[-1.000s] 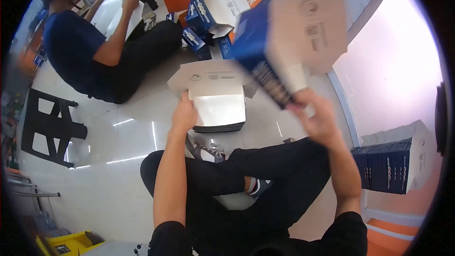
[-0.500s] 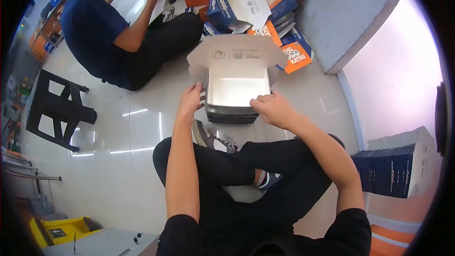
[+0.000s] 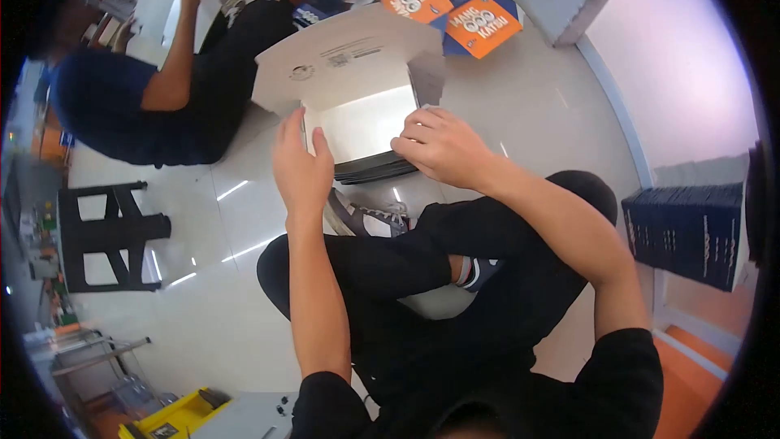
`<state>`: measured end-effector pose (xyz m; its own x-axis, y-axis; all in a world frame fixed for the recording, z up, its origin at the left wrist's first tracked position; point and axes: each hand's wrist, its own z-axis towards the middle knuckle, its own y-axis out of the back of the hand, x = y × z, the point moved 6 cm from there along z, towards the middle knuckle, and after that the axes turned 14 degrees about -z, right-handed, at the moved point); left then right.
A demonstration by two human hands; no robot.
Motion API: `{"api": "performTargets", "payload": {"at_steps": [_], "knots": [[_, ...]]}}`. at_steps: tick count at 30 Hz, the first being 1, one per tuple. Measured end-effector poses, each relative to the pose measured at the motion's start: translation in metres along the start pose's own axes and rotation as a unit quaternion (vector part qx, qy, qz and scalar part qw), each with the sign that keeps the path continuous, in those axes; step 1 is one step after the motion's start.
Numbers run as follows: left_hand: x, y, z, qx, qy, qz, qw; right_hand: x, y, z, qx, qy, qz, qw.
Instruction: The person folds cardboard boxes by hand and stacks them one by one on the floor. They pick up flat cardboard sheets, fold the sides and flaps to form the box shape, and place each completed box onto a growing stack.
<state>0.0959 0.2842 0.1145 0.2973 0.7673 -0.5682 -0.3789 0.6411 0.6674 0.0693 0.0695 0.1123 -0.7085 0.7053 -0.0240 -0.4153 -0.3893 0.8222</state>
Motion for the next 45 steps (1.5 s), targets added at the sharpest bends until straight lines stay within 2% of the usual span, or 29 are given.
{"api": "performTargets", "payload": {"at_steps": [1, 3, 4, 6, 8, 10, 12, 13, 14, 16, 18, 20, 23, 26, 28, 31, 36, 38, 43, 45], "knots": [[-0.013, 0.002, 0.001, 0.013, -0.007, 0.002, 1.000, 0.000, 0.000, -0.001, -0.001, 0.005, 0.001, 1.000], [-0.057, -0.006, -0.003, 0.158, -0.112, -0.111, 0.975, 0.000, -0.004, -0.005, -0.002, -0.001, 0.005, 1.000], [-0.071, -0.009, -0.005, 0.167, -0.116, -0.111, 0.973, -0.001, -0.006, -0.006, -0.014, 0.003, 0.022, 1.000], [-0.085, -0.037, -0.019, 0.316, 0.042, -0.281, 0.905, 0.000, -0.005, -0.007, -0.024, 0.002, 0.041, 0.999], [-0.082, -0.046, -0.019, 0.301, 0.023, -0.255, 0.919, -0.008, 0.008, -0.006, -0.087, -0.067, 0.124, 0.986], [-0.077, -0.046, -0.013, 0.299, -0.012, -0.160, 0.940, -0.016, 0.003, -0.011, -0.080, -0.074, 0.149, 0.983], [-0.077, -0.043, -0.011, 0.285, -0.041, -0.149, 0.946, -0.032, 0.001, -0.018, -0.118, -0.197, 0.181, 0.956], [-0.078, -0.039, -0.010, 0.278, -0.058, -0.131, 0.950, -0.038, -0.009, -0.022, -0.110, -0.230, 0.237, 0.937], [-0.079, -0.037, -0.010, 0.271, -0.075, -0.114, 0.953, -0.041, -0.011, -0.023, -0.111, -0.236, 0.236, 0.936], [-0.088, -0.032, -0.011, 0.263, -0.081, -0.102, 0.956, -0.043, -0.037, -0.027, 0.065, -0.275, 0.328, 0.902], [-0.091, -0.031, -0.010, 0.253, -0.089, -0.091, 0.959, -0.046, -0.050, -0.028, 0.074, -0.283, 0.329, 0.898], [-0.098, -0.033, -0.011, 0.251, -0.173, -0.044, 0.951, -0.049, -0.063, -0.030, 0.083, -0.289, 0.333, 0.894], [-0.096, -0.034, -0.008, 0.275, -0.131, -0.041, 0.952, -0.054, -0.066, -0.027, 0.034, -0.256, 0.286, 0.923], [-0.095, -0.035, -0.008, 0.302, -0.128, -0.001, 0.945, -0.061, -0.064, -0.021, 0.072, -0.270, 0.240, 0.930], [-0.095, -0.038, -0.011, 0.306, -0.134, 0.022, 0.942, -0.062, -0.060, -0.018, 0.107, -0.246, 0.152, 0.951], [-0.094, -0.045, -0.014, 0.303, -0.139, 0.053, 0.941, -0.062, -0.065, -0.006, 0.127, -0.235, 0.093, 0.959], [-0.089, -0.045, -0.012, 0.301, -0.135, 0.078, 0.941, -0.063, -0.062, -0.002, 0.156, -0.236, 0.123, 0.951], [-0.081, -0.047, -0.012, 0.318, -0.096, 0.084, 0.939, -0.063, -0.062, -0.004, 0.169, -0.228, 0.133, 0.950], [-0.082, -0.047, -0.010, 0.318, -0.119, 0.087, 0.936, -0.061, -0.065, -0.005, 0.238, -0.155, 0.225, 0.932], [-0.079, -0.047, -0.011, 0.317, -0.125, 0.086, 0.936, -0.058, -0.059, -0.008, 0.237, -0.140, 0.239, 0.931]]}}
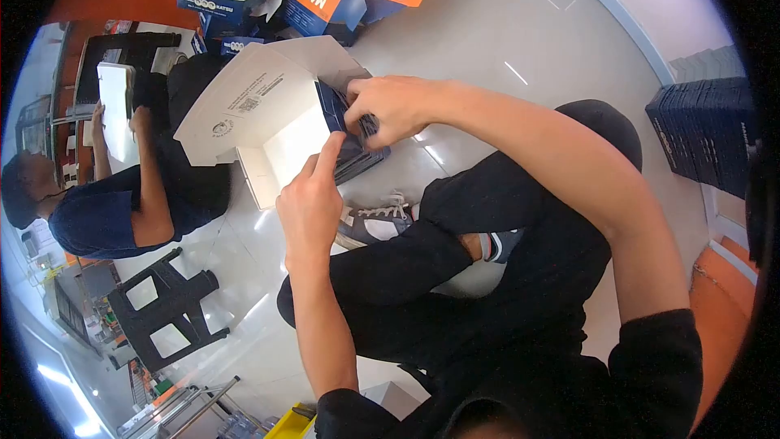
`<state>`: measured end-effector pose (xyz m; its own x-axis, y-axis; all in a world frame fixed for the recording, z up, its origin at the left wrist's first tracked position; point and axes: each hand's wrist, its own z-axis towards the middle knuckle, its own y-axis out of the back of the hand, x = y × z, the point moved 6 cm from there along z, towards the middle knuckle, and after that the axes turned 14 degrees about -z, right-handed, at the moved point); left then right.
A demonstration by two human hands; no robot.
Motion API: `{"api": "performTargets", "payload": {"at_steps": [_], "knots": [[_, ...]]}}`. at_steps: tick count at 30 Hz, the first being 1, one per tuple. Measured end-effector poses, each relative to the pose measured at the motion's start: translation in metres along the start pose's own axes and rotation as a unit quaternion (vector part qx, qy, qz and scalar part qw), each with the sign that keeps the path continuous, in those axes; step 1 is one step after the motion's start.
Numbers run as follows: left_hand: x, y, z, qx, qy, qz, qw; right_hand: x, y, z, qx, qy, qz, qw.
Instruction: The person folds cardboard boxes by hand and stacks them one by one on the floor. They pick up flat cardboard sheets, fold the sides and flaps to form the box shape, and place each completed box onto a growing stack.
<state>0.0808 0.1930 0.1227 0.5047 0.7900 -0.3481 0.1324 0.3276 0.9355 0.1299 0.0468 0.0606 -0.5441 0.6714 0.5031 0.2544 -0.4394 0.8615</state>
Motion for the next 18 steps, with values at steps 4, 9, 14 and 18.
{"api": "performTargets", "payload": {"at_steps": [4, 9, 14, 18], "knots": [[-0.002, 0.003, -0.002, -0.035, -0.046, 0.033, 0.998, 0.005, -0.005, 0.002, -0.014, 0.039, -0.001, 0.999], [0.000, 0.005, -0.002, -0.044, -0.033, 0.035, 0.998, 0.005, -0.006, 0.000, -0.052, 0.057, 0.033, 0.996], [0.008, 0.005, 0.001, -0.019, 0.040, 0.003, 0.999, 0.006, -0.005, 0.000, -0.057, 0.071, 0.030, 0.995], [0.008, 0.006, 0.003, -0.044, 0.044, 0.004, 0.998, 0.009, -0.001, 0.000, -0.042, 0.068, 0.039, 0.996]]}}
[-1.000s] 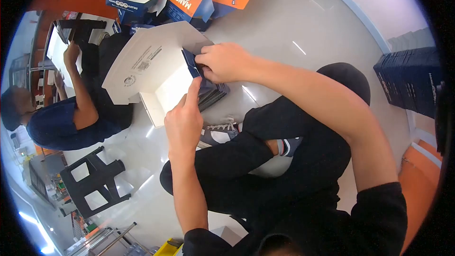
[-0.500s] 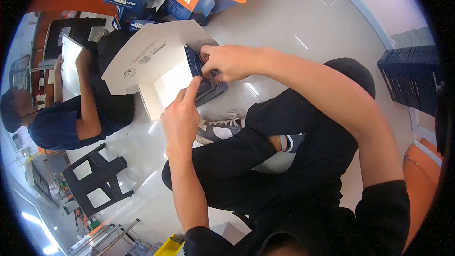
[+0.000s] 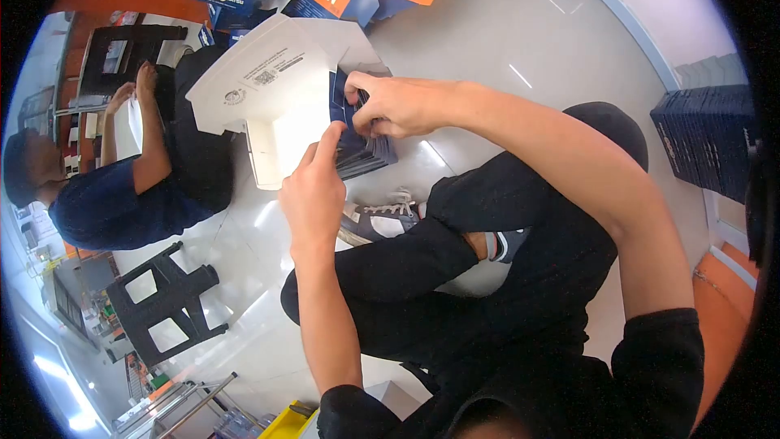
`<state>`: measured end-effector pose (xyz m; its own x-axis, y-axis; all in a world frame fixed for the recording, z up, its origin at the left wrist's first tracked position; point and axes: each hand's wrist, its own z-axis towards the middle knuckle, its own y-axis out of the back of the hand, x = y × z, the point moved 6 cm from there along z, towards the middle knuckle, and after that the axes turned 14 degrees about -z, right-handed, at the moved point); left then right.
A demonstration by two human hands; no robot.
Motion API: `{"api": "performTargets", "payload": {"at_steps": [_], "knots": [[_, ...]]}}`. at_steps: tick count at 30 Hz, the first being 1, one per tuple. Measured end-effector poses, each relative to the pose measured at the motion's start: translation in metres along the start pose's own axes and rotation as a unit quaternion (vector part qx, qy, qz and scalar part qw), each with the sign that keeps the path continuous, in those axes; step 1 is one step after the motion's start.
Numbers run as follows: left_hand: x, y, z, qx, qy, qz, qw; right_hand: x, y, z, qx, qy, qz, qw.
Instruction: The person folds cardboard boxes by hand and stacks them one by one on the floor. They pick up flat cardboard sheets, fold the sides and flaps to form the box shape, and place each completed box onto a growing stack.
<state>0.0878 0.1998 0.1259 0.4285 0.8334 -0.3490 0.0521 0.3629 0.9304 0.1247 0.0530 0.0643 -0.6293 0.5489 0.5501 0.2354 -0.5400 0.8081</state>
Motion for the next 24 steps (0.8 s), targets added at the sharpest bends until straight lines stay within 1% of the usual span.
{"api": "performTargets", "payload": {"at_steps": [3, 5, 6, 7, 8, 9, 10, 12, 13, 14, 15, 16, 17, 18, 19, 20, 21, 23, 24], "knots": [[-0.002, -0.004, -0.002, 0.027, 0.013, 0.013, 0.999, 0.000, 0.000, -0.003, -0.001, -0.003, 0.002, 1.000], [-0.003, -0.015, -0.006, 0.060, -0.050, 0.005, 0.997, -0.001, -0.002, -0.005, -0.011, 0.000, 0.005, 1.000], [-0.004, -0.018, -0.009, 0.092, -0.040, 0.001, 0.995, 0.000, -0.002, -0.007, -0.015, -0.004, 0.004, 1.000], [-0.005, -0.019, -0.009, 0.090, -0.042, 0.002, 0.995, 0.001, -0.002, -0.008, -0.019, -0.008, 0.002, 1.000], [-0.005, -0.022, -0.010, 0.106, -0.038, -0.006, 0.994, 0.000, -0.003, -0.010, -0.011, -0.028, 0.007, 1.000], [-0.004, -0.025, -0.012, 0.122, -0.034, -0.015, 0.992, -0.001, -0.003, -0.010, -0.012, -0.028, 0.007, 1.000], [-0.002, -0.027, -0.011, 0.122, -0.034, -0.015, 0.992, -0.002, -0.005, -0.010, -0.009, -0.025, 0.010, 1.000], [-0.002, -0.031, -0.012, 0.125, -0.062, -0.060, 0.988, -0.001, -0.008, -0.010, -0.005, -0.018, 0.012, 1.000], [0.001, -0.029, -0.013, 0.122, -0.060, -0.060, 0.989, 0.000, -0.006, -0.011, -0.028, -0.009, 0.004, 1.000], [0.007, -0.021, -0.011, 0.076, -0.034, -0.202, 0.976, -0.001, -0.003, -0.010, -0.050, 0.000, -0.005, 0.999], [0.015, -0.012, -0.009, 0.030, -0.010, -0.339, 0.940, -0.001, -0.004, -0.007, -0.050, 0.001, -0.008, 0.999], [0.034, 0.005, -0.005, -0.040, 0.014, -0.297, 0.954, -0.003, -0.002, -0.004, -0.078, -0.042, 0.010, 0.996], [0.052, 0.023, -0.002, -0.123, 0.005, -0.132, 0.984, -0.006, -0.002, -0.001, -0.106, -0.086, 0.029, 0.990], [0.066, 0.034, -0.002, -0.203, -0.003, 0.037, 0.979, 0.001, 0.001, 0.002, -0.104, -0.087, 0.028, 0.990], [0.075, 0.033, 0.002, -0.203, 0.000, 0.036, 0.979, 0.004, 0.007, 0.006, -0.105, -0.143, 0.023, 0.984], [0.093, 0.032, 0.007, -0.195, 0.086, 0.006, 0.977, 0.004, 0.010, 0.007, -0.107, -0.197, 0.018, 0.975], [0.107, 0.029, 0.011, -0.187, 0.170, -0.024, 0.967, 0.004, 0.006, 0.011, -0.105, -0.193, 0.017, 0.975], [0.112, 0.024, 0.013, -0.188, 0.181, -0.001, 0.965, 0.000, -0.004, 0.015, -0.147, -0.225, -0.037, 0.963], [0.113, 0.022, 0.015, -0.187, 0.188, 0.018, 0.964, -0.002, -0.006, 0.017, -0.146, -0.222, -0.037, 0.963]]}}
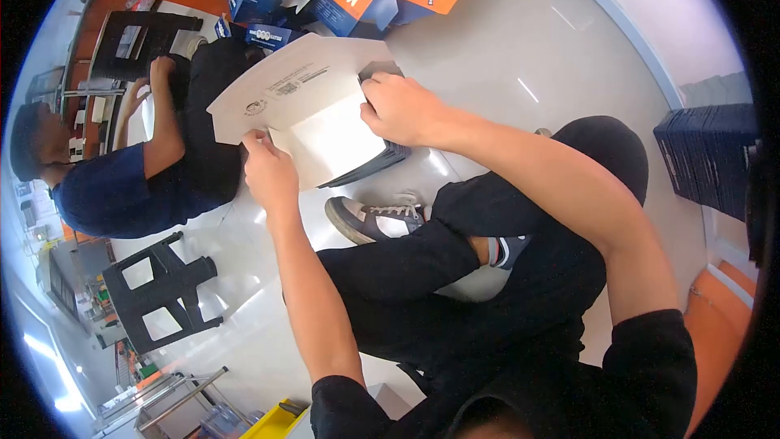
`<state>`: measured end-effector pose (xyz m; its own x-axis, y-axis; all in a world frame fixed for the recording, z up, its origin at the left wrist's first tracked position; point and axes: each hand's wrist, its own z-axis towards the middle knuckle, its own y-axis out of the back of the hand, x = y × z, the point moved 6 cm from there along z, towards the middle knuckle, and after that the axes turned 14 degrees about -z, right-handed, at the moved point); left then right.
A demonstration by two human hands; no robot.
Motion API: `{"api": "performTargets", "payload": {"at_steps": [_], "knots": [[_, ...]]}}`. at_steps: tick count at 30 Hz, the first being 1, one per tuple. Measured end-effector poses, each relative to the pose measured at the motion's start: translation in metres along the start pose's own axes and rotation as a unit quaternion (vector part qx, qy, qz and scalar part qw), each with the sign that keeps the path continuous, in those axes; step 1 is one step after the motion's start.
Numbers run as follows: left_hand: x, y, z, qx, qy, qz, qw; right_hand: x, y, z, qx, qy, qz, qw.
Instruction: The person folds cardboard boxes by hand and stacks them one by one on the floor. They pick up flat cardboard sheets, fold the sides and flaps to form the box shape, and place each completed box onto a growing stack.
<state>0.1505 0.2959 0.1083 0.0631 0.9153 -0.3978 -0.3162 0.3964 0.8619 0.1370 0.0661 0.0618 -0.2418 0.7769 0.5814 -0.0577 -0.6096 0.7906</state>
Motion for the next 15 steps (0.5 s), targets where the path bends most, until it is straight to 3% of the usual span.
{"api": "performTargets", "payload": {"at_steps": [3, 10, 15], "knots": [[0.003, -0.008, 0.000, 0.014, -0.030, 0.013, 0.999, -0.004, 0.001, 0.000, -0.034, -0.012, -0.031, 0.999], [0.006, -0.013, -0.005, 0.008, -0.034, 0.010, 0.999, -0.007, 0.005, 0.007, 0.034, -0.026, -0.064, 0.997], [0.005, -0.015, -0.011, 0.027, 0.034, 0.044, 0.998, -0.006, 0.018, 0.005, 0.032, -0.010, -0.082, 0.996]]}}
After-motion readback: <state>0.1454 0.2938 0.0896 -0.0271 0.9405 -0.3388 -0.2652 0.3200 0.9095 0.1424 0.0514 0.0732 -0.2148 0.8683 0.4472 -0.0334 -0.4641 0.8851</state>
